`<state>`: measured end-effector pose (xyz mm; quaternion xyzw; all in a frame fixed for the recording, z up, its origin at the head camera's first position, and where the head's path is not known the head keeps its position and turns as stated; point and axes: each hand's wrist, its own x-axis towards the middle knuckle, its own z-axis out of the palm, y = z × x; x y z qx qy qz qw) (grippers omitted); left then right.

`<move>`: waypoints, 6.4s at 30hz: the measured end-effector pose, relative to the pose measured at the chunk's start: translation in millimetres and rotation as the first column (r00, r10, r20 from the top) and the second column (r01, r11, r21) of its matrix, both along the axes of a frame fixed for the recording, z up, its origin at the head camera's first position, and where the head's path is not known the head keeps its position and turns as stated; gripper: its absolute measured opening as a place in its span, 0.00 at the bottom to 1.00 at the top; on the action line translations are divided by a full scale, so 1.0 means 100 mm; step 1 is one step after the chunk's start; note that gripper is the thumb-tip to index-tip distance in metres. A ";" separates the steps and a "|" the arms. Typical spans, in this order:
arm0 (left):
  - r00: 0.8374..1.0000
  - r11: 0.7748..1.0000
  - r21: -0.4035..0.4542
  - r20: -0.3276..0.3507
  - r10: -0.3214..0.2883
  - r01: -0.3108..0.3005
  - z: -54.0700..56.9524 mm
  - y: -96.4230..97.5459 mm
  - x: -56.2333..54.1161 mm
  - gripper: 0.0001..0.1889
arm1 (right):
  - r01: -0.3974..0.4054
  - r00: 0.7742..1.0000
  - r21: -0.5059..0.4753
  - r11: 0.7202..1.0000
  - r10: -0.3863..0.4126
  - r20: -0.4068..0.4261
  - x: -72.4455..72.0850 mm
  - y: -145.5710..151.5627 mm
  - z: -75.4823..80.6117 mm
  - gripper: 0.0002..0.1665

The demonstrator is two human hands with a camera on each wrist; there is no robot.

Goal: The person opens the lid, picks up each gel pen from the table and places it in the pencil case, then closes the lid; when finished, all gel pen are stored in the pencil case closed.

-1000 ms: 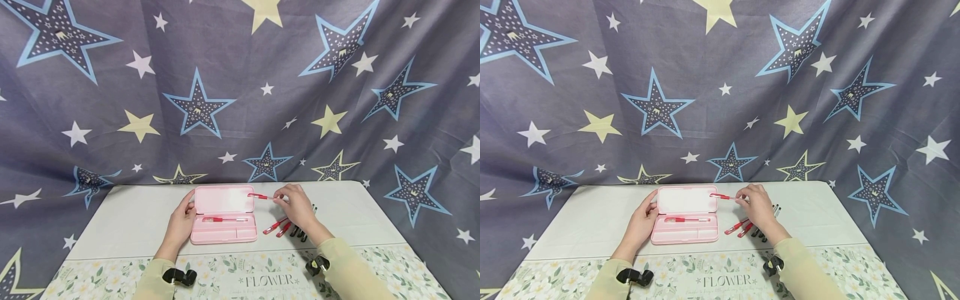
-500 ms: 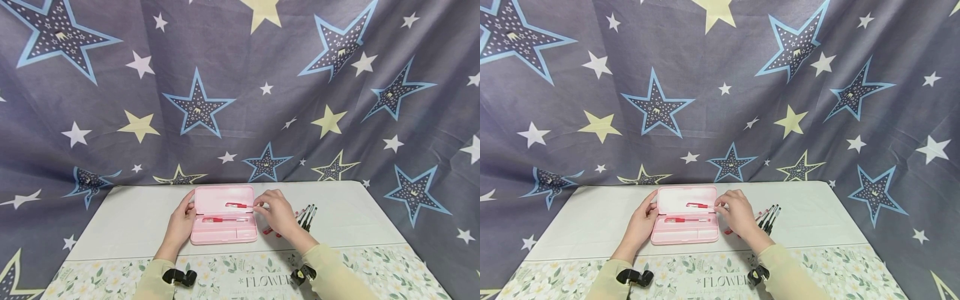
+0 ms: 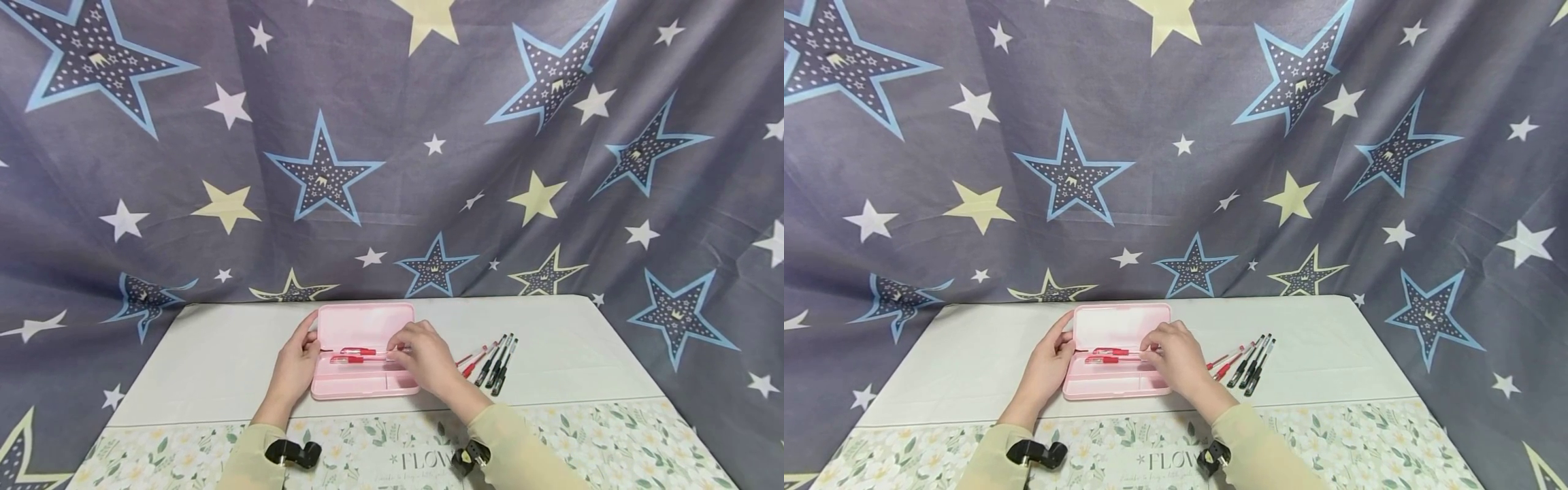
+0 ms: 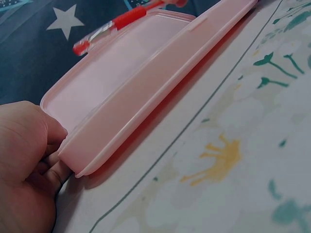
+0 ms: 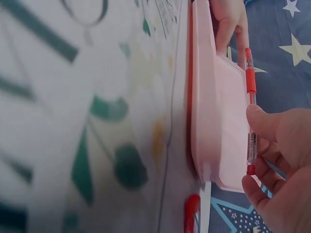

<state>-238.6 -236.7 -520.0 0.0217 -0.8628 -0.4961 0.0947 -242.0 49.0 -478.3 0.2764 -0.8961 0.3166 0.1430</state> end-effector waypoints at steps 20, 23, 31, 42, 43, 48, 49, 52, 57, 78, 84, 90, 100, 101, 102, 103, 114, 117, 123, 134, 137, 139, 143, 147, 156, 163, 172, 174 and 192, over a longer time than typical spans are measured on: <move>1.000 1.000 0.008 0.003 -0.004 0.004 -0.01 0.00 -0.01 0.33 | 0.009 0.996 0.072 0.997 -0.016 0.087 -0.02 -0.25 -0.18 0.09; 1.000 1.000 0.010 0.003 -0.004 0.004 -0.01 -0.01 -0.01 0.33 | 0.010 0.995 0.076 0.997 -0.017 0.094 -0.03 -0.26 -0.19 0.10; 1.000 1.000 0.009 -0.002 0.000 0.000 -0.01 0.00 -0.01 0.33 | 0.022 0.992 0.100 0.995 -0.034 0.119 -0.03 -0.28 -0.18 0.10; 1.000 1.000 -0.003 -0.006 0.004 -0.004 -0.01 -0.01 -0.02 0.33 | 0.065 0.992 0.147 0.987 -0.080 0.099 -0.06 -0.34 -0.18 0.13; 1.000 1.000 -0.003 -0.006 0.004 -0.004 -0.01 -0.01 -0.02 0.33 | 0.069 0.992 0.148 0.987 -0.084 0.097 -0.06 -0.35 -0.18 0.14; 1.000 1.000 -0.005 -0.006 0.004 -0.004 -0.02 -0.01 -0.02 0.34 | 0.082 0.992 0.163 0.983 -0.097 0.085 -0.06 -0.37 -0.18 0.14; 1.000 1.000 -0.005 -0.005 0.004 -0.004 -0.02 -0.02 -0.02 0.34 | 0.086 0.992 0.170 0.982 -0.101 0.082 -0.06 -0.38 -0.18 0.14; 1.000 1.000 -0.004 -0.004 0.004 -0.004 -0.02 -0.02 -0.02 0.34 | 0.095 0.991 0.191 0.977 -0.111 0.071 -0.07 -0.39 -0.19 0.14; 1.000 1.000 -0.003 -0.004 -0.002 0.002 -0.01 -0.02 -0.01 0.34 | 0.109 0.990 0.199 0.974 -0.125 0.068 -0.06 -0.40 -0.19 0.14; 1.000 1.000 0.003 0.001 -0.009 0.009 -0.02 -0.02 -0.01 0.34 | 0.059 0.982 0.033 0.998 -0.064 0.180 -0.01 -0.22 -0.06 0.06; 1.000 1.000 -0.001 -0.004 -0.006 0.006 -0.01 -0.02 -0.01 0.34 | 0.077 0.985 -0.026 0.997 -0.072 0.154 0.00 -0.08 0.03 0.08; 1.000 1.000 -0.003 -0.002 -0.003 0.003 -0.01 -0.01 -0.01 0.34 | 0.116 0.986 -0.080 0.990 -0.104 0.133 0.03 0.15 0.11 0.11; 1.000 1.000 -0.010 -0.005 0.004 -0.004 -0.01 0.00 -0.01 0.33 | 0.217 0.963 -0.096 0.971 -0.197 0.187 0.05 0.56 0.14 0.13; 1.000 1.000 -0.011 -0.003 0.006 -0.006 -0.02 0.00 -0.01 0.33 | 0.226 0.959 -0.094 0.969 -0.205 0.196 0.05 0.60 0.14 0.13; 1.000 1.000 -0.014 -0.003 0.005 -0.005 -0.01 0.00 -0.01 0.33 | 0.232 0.957 -0.091 0.968 -0.211 0.200 0.05 0.64 0.14 0.14; 1.000 1.000 -0.014 -0.003 0.006 -0.006 -0.02 0.00 0.00 0.33 | 0.235 0.956 -0.088 0.968 -0.214 0.200 0.04 0.67 0.13 0.14; 1.000 1.000 -0.006 -0.010 0.001 -0.001 -0.02 -0.01 -0.01 0.34 | 0.214 0.953 -0.095 0.972 -0.186 0.237 0.02 1.08 0.05 0.17; 1.000 1.000 -0.009 -0.013 0.007 -0.007 -0.02 -0.01 -0.02 0.33 | 0.175 0.958 -0.097 0.980 -0.147 0.248 0.00 1.18 0.02 0.17; 1.000 1.000 -0.012 -0.009 0.009 -0.009 -0.02 -0.01 -0.02 0.33 | 0.142 0.959 -0.086 0.986 -0.115 0.258 -0.03 1.35 -0.02 0.17; 1.000 1.000 -0.009 -0.007 0.008 -0.008 -0.01 0.00 -0.03 0.33 | 0.108 0.957 -0.037 0.993 -0.094 0.276 -0.06 1.48 -0.17 0.17; 1.000 1.000 -0.016 -0.007 0.008 -0.009 -0.01 0.00 -0.03 0.33 | 0.111 0.960 -0.019 0.994 -0.102 0.262 -0.07 1.48 -0.19 0.16; 1.000 1.000 -0.020 -0.008 0.008 -0.008 -0.01 0.00 -0.02 0.33 | 0.115 0.960 -0.010 0.993 -0.108 0.260 -0.06 1.47 -0.19 0.15; 1.000 1.000 -0.017 -0.006 0.007 -0.007 -0.01 -0.01 -0.01 0.34 | 0.118 0.957 0.008 0.993 -0.116 0.267 -0.05 1.47 -0.19 0.13; 1.000 1.000 -0.013 -0.005 0.005 -0.006 -0.01 -0.01 -0.02 0.34 | 0.128 0.954 0.027 0.991 -0.130 0.271 -0.04 1.48 -0.20 0.10; 1.000 1.000 -0.013 -0.006 0.006 -0.006 -0.02 0.00 -0.02 0.34 | 0.132 0.950 0.065 0.989 -0.145 0.277 -0.02 1.47 -0.19 0.06; 1.000 1.000 -0.011 -0.005 0.000 0.000 -0.03 -0.01 -0.02 0.34 | 0.135 0.944 0.079 0.988 -0.153 0.293 0.00 1.47 -0.19 0.05; 1.000 1.000 -0.012 -0.017 -0.003 0.003 -0.04 -0.01 -0.02 0.34 | 0.138 0.945 0.092 0.986 -0.159 0.287 0.00 1.49 -0.21 0.04; 1.000 1.000 -0.011 -0.014 -0.003 0.003 -0.04 -0.01 -0.02 0.34 | 0.140 0.944 0.095 0.986 -0.162 0.286 0.00 1.49 -0.21 0.04; 1.000 1.000 -0.007 -0.008 0.009 -0.009 -0.03 0.01 0.00 0.34 | 0.129 0.951 0.097 0.987 -0.151 0.269 -0.02 1.51 -0.26 0.09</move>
